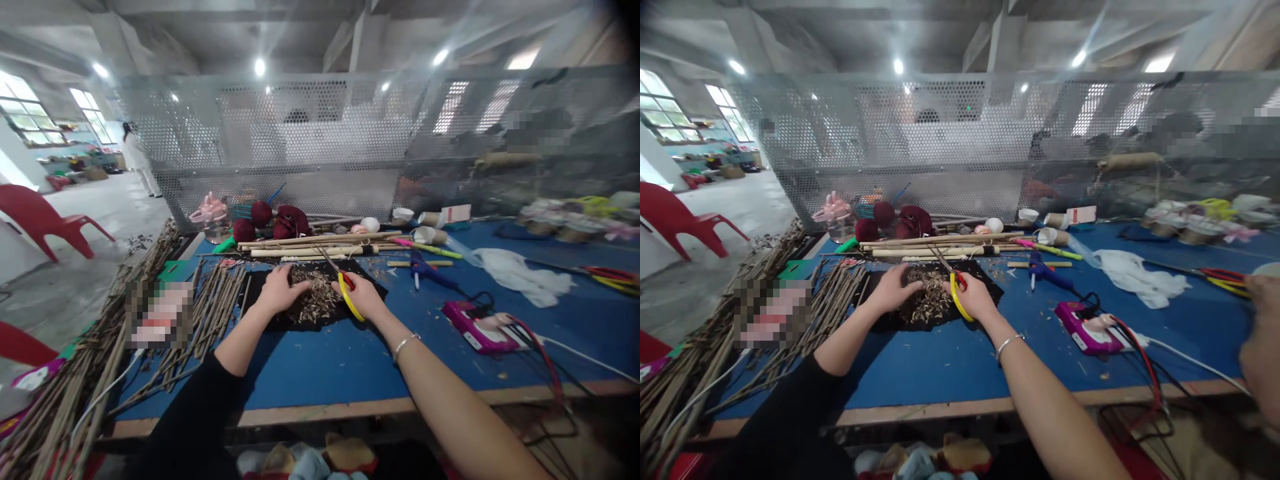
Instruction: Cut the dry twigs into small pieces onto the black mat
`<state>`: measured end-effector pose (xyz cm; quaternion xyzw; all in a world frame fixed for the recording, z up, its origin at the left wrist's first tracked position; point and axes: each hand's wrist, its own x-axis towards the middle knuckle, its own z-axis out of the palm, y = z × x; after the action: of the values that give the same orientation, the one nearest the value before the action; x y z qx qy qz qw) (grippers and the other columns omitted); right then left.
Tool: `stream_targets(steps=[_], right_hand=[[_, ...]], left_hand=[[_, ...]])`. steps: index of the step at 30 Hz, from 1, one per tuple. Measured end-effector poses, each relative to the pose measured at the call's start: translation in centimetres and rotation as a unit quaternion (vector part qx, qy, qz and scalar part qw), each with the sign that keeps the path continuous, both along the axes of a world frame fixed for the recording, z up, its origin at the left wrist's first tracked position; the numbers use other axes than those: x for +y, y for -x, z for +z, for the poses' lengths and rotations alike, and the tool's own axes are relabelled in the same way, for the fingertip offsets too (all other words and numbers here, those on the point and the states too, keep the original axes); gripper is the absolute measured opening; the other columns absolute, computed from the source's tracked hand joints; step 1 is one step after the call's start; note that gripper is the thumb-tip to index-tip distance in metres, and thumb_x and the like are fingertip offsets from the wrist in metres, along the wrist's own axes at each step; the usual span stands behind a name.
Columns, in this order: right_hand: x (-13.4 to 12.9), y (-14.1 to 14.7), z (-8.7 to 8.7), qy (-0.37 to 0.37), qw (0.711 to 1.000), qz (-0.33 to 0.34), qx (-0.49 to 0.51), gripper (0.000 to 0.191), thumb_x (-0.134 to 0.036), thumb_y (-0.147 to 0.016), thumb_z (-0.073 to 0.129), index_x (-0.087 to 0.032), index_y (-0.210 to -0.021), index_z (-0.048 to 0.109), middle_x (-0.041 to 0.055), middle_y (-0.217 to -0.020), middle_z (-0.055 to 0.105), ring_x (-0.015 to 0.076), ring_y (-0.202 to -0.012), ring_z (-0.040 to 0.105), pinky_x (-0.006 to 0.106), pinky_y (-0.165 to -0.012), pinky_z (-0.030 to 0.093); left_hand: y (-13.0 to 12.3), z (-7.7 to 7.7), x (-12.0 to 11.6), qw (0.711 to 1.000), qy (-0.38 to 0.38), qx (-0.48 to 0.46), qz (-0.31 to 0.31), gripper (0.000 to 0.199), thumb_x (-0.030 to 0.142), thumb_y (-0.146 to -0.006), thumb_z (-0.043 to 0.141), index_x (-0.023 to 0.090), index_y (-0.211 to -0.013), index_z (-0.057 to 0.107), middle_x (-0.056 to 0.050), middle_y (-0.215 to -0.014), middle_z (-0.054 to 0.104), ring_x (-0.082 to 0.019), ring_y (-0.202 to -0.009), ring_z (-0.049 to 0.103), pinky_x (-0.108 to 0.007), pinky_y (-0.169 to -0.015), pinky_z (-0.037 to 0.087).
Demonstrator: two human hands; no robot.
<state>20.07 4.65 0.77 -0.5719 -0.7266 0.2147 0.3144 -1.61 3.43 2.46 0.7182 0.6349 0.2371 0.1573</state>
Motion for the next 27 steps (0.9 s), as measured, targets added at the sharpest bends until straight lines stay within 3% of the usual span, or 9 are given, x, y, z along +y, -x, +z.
stream_targets(steps=[5,7,10,13,16,20,23,27], right_hand=[[0.0,-0.2,-0.1,-0.024,1.0,-0.014,-0.009,0.032,-0.048,-0.068,0.055,-0.018,-0.078,0.058,-0.0003,-0.063,0.054,0.0124,-0.055,0.044,0.023,-0.052,0.035],[0.0,-0.2,0.0,-0.021,1.0,-0.019,-0.009,0.032,-0.048,-0.068,0.055,-0.018,-0.078,0.057,-0.0003,-0.063,0.054,0.0125,-0.055,0.045,0.023,-0.052,0.035],[-0.2,-0.1,0.1,-0.025,0.999,-0.021,-0.013,0.031,-0.05,-0.069,0.054,-0.019,-0.075,0.055,-0.0012,-0.059,0.052,0.0123,-0.053,0.044,0.023,-0.051,0.034],[-0.3,0.0,0.0,-0.032,0.999,-0.008,-0.013,0.03,-0.049,-0.069,0.054,-0.019,-0.072,0.053,-0.0015,-0.058,0.051,0.0117,-0.052,0.042,0.023,-0.05,0.034],[-0.5,0.1,-0.1,-0.029,0.999,0.0,-0.021,0.029,-0.049,-0.069,0.054,-0.02,-0.067,0.05,-0.0021,-0.056,0.048,0.0115,-0.051,0.041,0.023,-0.05,0.033],[-0.5,0.2,-0.1,-0.027,0.999,-0.007,-0.03,0.03,-0.05,-0.069,0.053,-0.02,-0.067,0.05,-0.0022,-0.056,0.047,0.012,-0.052,0.042,0.023,-0.051,0.034],[-0.5,0.2,-0.1,-0.027,0.999,-0.013,-0.025,0.031,-0.05,-0.069,0.053,-0.02,-0.07,0.051,-0.0011,-0.058,0.05,0.0122,-0.052,0.043,0.023,-0.051,0.034],[-0.4,0.2,-0.2,-0.02,0.999,-0.011,-0.024,0.032,-0.051,-0.068,0.053,-0.019,-0.071,0.052,-0.0014,-0.058,0.05,0.0117,-0.051,0.043,0.023,-0.05,0.034]], left_hand=[[3.1,1.6,-3.8,0.985,-0.03,0.076,0.153,0.053,0.051,-0.08,0.042,0.017,-0.12,0.049,-0.016,-0.12,0.052,-0.026,-0.111,0.047,-0.036,-0.089,0.037],[4.7,2.0,-6.0,0.97,0.013,0.13,0.203,0.046,0.049,-0.08,0.042,0.018,-0.112,0.055,-0.016,-0.112,0.056,-0.028,-0.106,0.05,-0.039,-0.085,0.038],[5.9,1.4,-9.1,0.937,0.087,0.192,0.277,0.047,0.052,-0.078,0.043,0.017,-0.106,0.057,-0.019,-0.11,0.056,-0.034,-0.105,0.049,-0.046,-0.081,0.039],[5.5,0.2,-11.1,0.931,0.089,0.227,0.271,0.045,0.05,-0.078,0.044,0.018,-0.107,0.057,-0.019,-0.121,0.05,-0.035,-0.113,0.042,-0.049,-0.086,0.034],[4.5,-0.5,-11.9,0.94,0.058,0.23,0.246,0.042,0.044,-0.081,0.044,0.018,-0.112,0.054,-0.017,-0.126,0.046,-0.033,-0.118,0.037,-0.045,-0.091,0.032],[4.3,-0.3,-12.2,0.944,0.044,0.212,0.248,0.04,0.04,-0.081,0.045,0.018,-0.115,0.05,-0.015,-0.119,0.052,-0.028,-0.111,0.044,-0.037,-0.085,0.038],[5.4,-0.2,-12.1,0.936,0.049,0.226,0.267,0.033,0.035,-0.079,0.051,0.017,-0.106,0.054,-0.014,-0.107,0.057,-0.027,-0.103,0.049,-0.034,-0.081,0.04],[7.1,-0.5,-11.5,0.945,0.042,0.196,0.257,0.026,0.026,-0.078,0.051,0.016,-0.102,0.058,-0.012,-0.1,0.06,-0.021,-0.092,0.057,-0.028,-0.078,0.04]])
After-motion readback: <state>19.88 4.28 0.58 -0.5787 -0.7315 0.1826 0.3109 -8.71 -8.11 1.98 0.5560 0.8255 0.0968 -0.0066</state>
